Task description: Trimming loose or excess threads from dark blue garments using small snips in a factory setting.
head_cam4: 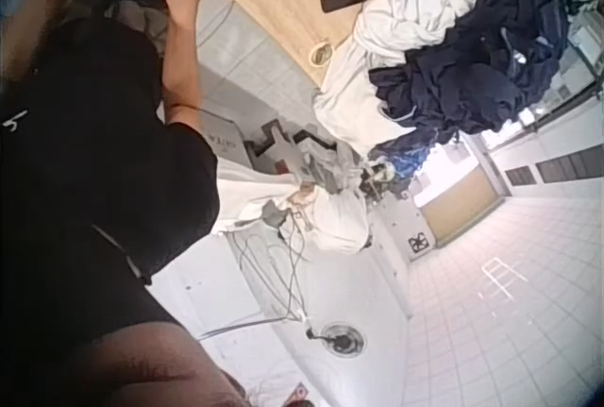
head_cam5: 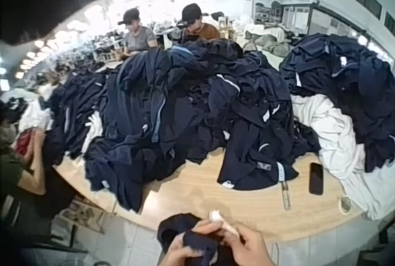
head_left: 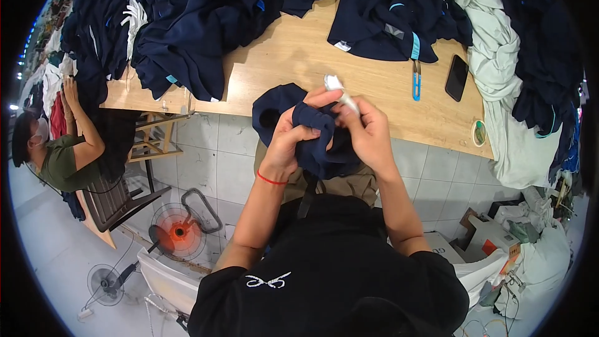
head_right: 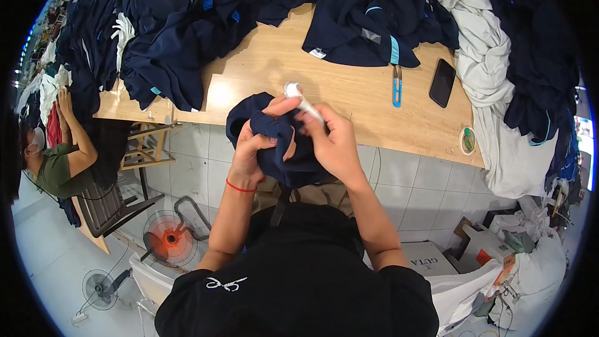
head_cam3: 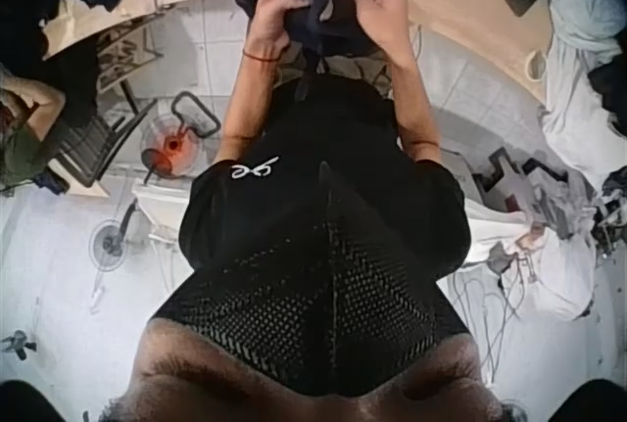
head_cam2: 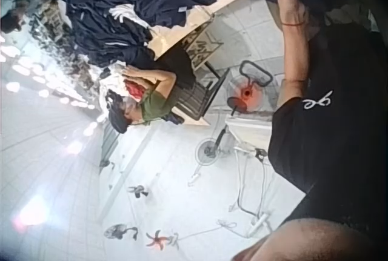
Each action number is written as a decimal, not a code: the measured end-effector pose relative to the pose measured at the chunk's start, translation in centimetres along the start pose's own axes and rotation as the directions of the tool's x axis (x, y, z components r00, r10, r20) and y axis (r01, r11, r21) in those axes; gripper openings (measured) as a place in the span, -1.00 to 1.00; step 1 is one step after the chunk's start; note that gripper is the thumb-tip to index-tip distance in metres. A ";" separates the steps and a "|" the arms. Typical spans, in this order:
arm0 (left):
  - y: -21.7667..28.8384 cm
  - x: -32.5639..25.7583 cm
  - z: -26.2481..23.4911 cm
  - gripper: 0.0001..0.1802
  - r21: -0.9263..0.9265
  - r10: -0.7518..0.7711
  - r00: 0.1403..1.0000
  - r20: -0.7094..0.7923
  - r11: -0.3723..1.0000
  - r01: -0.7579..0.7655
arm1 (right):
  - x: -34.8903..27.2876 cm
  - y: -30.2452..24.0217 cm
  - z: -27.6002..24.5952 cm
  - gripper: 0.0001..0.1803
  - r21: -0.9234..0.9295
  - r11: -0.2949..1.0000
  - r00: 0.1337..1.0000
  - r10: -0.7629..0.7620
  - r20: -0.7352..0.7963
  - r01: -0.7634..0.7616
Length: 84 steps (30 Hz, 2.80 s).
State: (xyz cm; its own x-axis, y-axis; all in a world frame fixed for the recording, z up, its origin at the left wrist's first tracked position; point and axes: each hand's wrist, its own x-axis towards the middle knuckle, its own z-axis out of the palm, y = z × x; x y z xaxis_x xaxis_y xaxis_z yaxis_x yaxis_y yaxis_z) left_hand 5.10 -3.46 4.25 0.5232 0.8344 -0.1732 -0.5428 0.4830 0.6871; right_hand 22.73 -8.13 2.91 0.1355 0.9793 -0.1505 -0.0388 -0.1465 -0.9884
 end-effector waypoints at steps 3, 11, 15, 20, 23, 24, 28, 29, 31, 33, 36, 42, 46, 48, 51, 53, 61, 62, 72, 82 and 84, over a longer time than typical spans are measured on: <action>1.4 0.0 0.7 -0.16 -0.089 -0.145 0.985 0.093 0.984 0.153 | 0.3 -2.3 0.3 -0.86 -0.337 0.938 0.992 -0.112 -0.059 0.086; 0.3 2.7 0.1 -0.39 0.378 -0.109 0.994 -0.026 0.919 0.111 | -0.8 -3.0 -2.4 -0.89 -0.637 0.722 0.961 -0.163 0.225 0.271; -1.4 2.9 0.0 -0.59 0.983 0.068 0.992 0.104 0.144 -0.112 | -2.8 -4.4 -2.2 -0.85 -0.856 0.461 0.971 -0.051 0.235 0.232; -2.9 3.5 -0.1 -0.82 0.863 -0.130 0.898 0.420 -0.250 -0.440 | -2.2 -4.8 -3.6 -0.85 -0.760 0.075 0.724 -0.378 0.577 0.645; -1.4 4.0 1.6 -0.85 0.921 -0.123 0.919 0.375 -0.063 -0.385 | -0.9 -3.3 -5.3 -0.73 -0.668 0.168 0.613 -0.598 0.515 0.725; -1.0 3.9 1.9 -0.85 0.919 -0.125 0.917 0.379 -0.064 -0.388 | -1.1 -3.0 -5.5 -0.73 -0.671 0.167 0.614 -0.600 0.513 0.723; -0.7 2.0 1.4 -0.91 0.946 -0.186 0.951 0.246 0.260 -0.194 | -2.8 -1.9 -5.1 -0.85 -0.720 0.286 0.739 -0.501 0.449 0.632; -0.7 1.4 1.1 -0.93 0.928 -0.184 0.962 0.202 0.351 -0.128 | -3.0 -1.7 -4.9 -0.85 -0.733 0.311 0.765 -0.480 0.429 0.606; -0.7 0.4 1.1 -0.93 0.897 -0.192 0.969 0.158 0.438 -0.060 | -3.2 -0.7 -4.5 -0.84 -0.739 0.357 0.785 -0.499 0.367 0.572; -0.8 0.1 1.3 -0.91 0.946 -0.102 0.989 0.103 0.318 -0.066 | -3.0 -0.1 -4.2 -0.82 -0.747 0.395 0.800 -0.520 0.298 0.535; -3.0 -1.2 0.4 -0.89 0.801 -0.071 0.994 -0.084 0.588 0.110 | -3.3 0.1 -3.6 -0.83 -0.738 0.490 0.833 -0.525 0.176 0.465; -3.1 -1.7 0.4 -0.87 0.415 -0.220 0.958 -0.183 0.867 0.278 | -3.6 -1.0 -3.1 -0.85 -0.595 0.681 0.885 -0.451 0.117 0.426; -3.3 -1.7 0.1 -0.89 0.399 -0.137 0.981 -0.135 0.899 0.181 | -3.8 -1.6 -3.4 -0.88 -0.424 0.784 0.883 -0.460 0.093 0.453; -3.2 -1.5 -0.3 -0.89 0.265 -0.189 0.966 -0.177 0.936 0.232 | -3.9 -2.1 -3.2 -0.89 -0.419 0.742 0.845 -0.515 0.144 0.523; -3.2 -2.0 -0.3 -0.87 0.224 -0.234 0.963 -0.135 0.939 0.260 | -4.0 -2.0 -2.7 -0.90 -0.423 0.738 0.844 -0.515 0.151 0.526; -3.2 -2.5 -0.1 -0.84 0.204 -0.245 0.964 -0.107 0.943 0.262 | -3.8 -1.6 -2.5 -0.86 -0.390 0.814 0.895 -0.440 0.066 0.430; -3.1 -3.6 0.3 -0.78 0.411 -0.067 0.994 -0.082 0.907 0.096 | -3.7 -1.7 -2.5 -0.88 -0.111 0.994 0.996 0.014 0.092 -0.004; -3.1 -3.7 0.5 -0.76 0.563 0.026 0.996 -0.083 0.826 0.026 | -3.7 -1.5 -2.4 -0.88 -0.115 0.992 0.995 0.052 0.084 -0.042; -0.9 -3.1 3.1 -0.54 0.894 0.323 0.834 0.448 -0.185 -0.409 | -3.9 1.7 -0.4 -0.87 0.095 0.994 0.996 0.065 -0.054 -0.059; -2.3 -3.1 1.3 -0.87 0.971 0.333 0.914 0.232 -0.021 -0.239 | -4.6 -1.9 -1.9 -0.07 -0.189 0.982 0.982 0.025 0.186 0.010; -3.0 -3.1 -0.6 -0.92 0.878 0.137 0.990 0.039 0.468 -0.099 | -4.4 -0.8 -1.7 -0.11 -0.331 0.927 0.977 -0.124 0.175 0.177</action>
State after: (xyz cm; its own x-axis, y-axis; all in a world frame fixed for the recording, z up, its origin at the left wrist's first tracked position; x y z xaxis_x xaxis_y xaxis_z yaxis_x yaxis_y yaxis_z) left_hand 4.77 -7.32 2.31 0.4692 0.8817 -0.0502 0.2714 -0.0898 0.9583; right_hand 23.89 -12.59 4.29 -0.0360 0.9991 -0.0208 0.3153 -0.0084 -0.9489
